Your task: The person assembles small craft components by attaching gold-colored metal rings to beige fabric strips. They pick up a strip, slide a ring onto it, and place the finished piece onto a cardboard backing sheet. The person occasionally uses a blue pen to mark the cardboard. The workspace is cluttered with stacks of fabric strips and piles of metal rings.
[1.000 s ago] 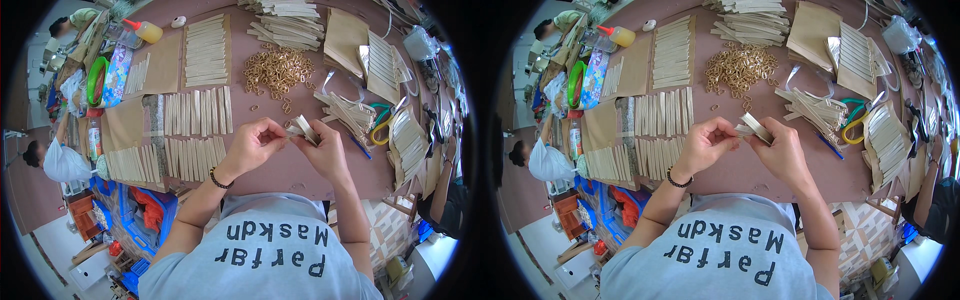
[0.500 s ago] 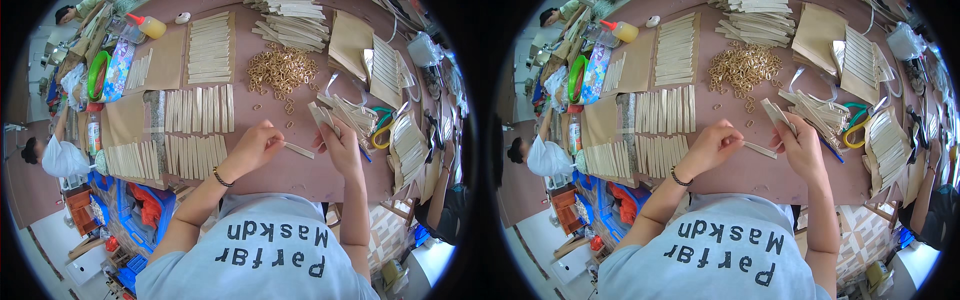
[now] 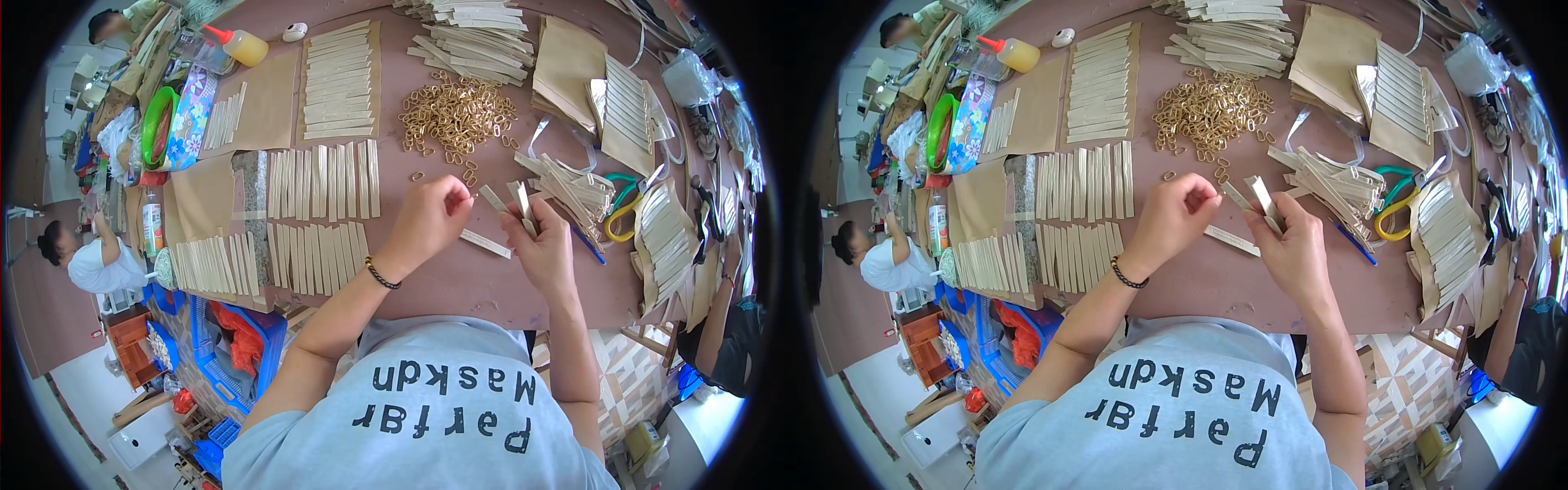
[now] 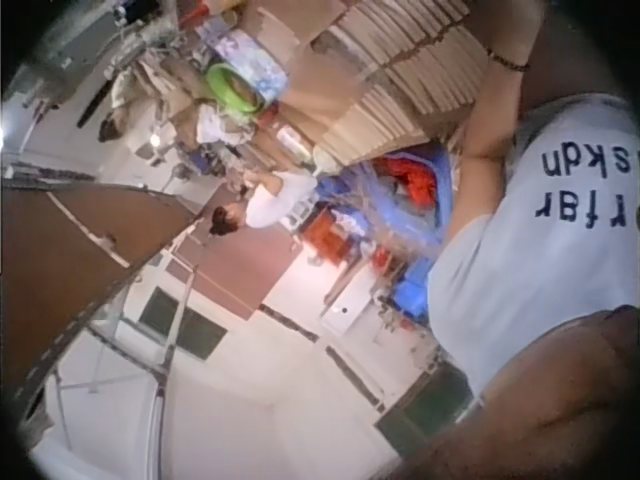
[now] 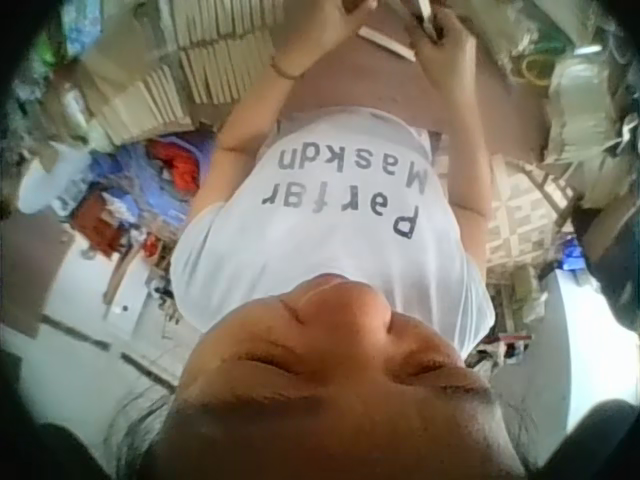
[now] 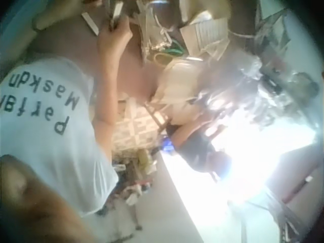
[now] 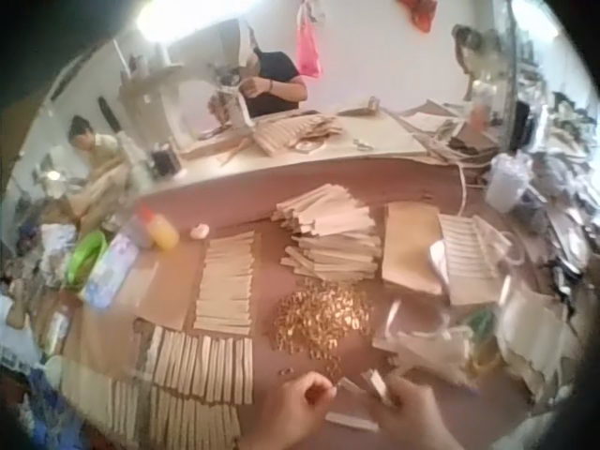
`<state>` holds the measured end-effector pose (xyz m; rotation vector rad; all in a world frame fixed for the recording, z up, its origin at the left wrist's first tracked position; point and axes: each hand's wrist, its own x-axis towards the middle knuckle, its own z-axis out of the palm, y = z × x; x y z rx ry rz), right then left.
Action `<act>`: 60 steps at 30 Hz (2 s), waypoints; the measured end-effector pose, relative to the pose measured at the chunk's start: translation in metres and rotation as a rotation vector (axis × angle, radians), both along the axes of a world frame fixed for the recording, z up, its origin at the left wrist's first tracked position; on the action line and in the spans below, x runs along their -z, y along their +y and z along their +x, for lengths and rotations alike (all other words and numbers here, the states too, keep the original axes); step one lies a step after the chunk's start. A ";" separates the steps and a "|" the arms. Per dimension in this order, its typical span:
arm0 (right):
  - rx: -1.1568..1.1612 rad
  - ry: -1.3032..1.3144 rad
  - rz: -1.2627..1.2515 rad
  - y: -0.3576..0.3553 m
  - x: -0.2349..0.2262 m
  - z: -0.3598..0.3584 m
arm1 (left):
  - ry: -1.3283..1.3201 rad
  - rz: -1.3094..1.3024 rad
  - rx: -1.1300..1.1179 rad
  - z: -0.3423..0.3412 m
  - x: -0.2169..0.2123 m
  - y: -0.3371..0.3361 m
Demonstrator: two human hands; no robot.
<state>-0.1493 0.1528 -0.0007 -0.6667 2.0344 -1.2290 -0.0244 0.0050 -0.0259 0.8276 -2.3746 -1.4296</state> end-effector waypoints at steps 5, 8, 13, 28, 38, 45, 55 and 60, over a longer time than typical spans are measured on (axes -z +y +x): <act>-0.049 0.169 0.036 -0.005 -0.001 0.007 | 0.164 0.266 -0.139 0.003 -0.001 -0.006; -0.031 0.163 -0.007 -0.008 -0.003 0.011 | 0.166 0.183 -0.143 0.006 -0.008 -0.002; -0.029 0.158 -0.043 -0.009 -0.007 0.011 | 0.305 -0.119 -0.167 0.002 -0.013 0.005; -0.038 0.197 -0.154 -0.012 -0.006 0.016 | 0.328 -0.200 -0.124 -0.001 -0.018 0.012; -0.028 0.148 -0.128 -0.012 -0.005 0.014 | 0.376 -0.361 -0.104 0.000 -0.018 0.012; -0.072 0.143 -0.129 -0.009 -0.005 0.012 | 0.336 -0.233 -0.018 0.005 -0.018 0.013; -0.144 0.132 -0.140 -0.008 -0.004 0.013 | 0.293 0.461 0.062 0.022 -0.014 -0.001; -0.144 0.129 -0.129 -0.010 -0.002 0.015 | 0.267 0.534 0.113 0.027 -0.010 -0.004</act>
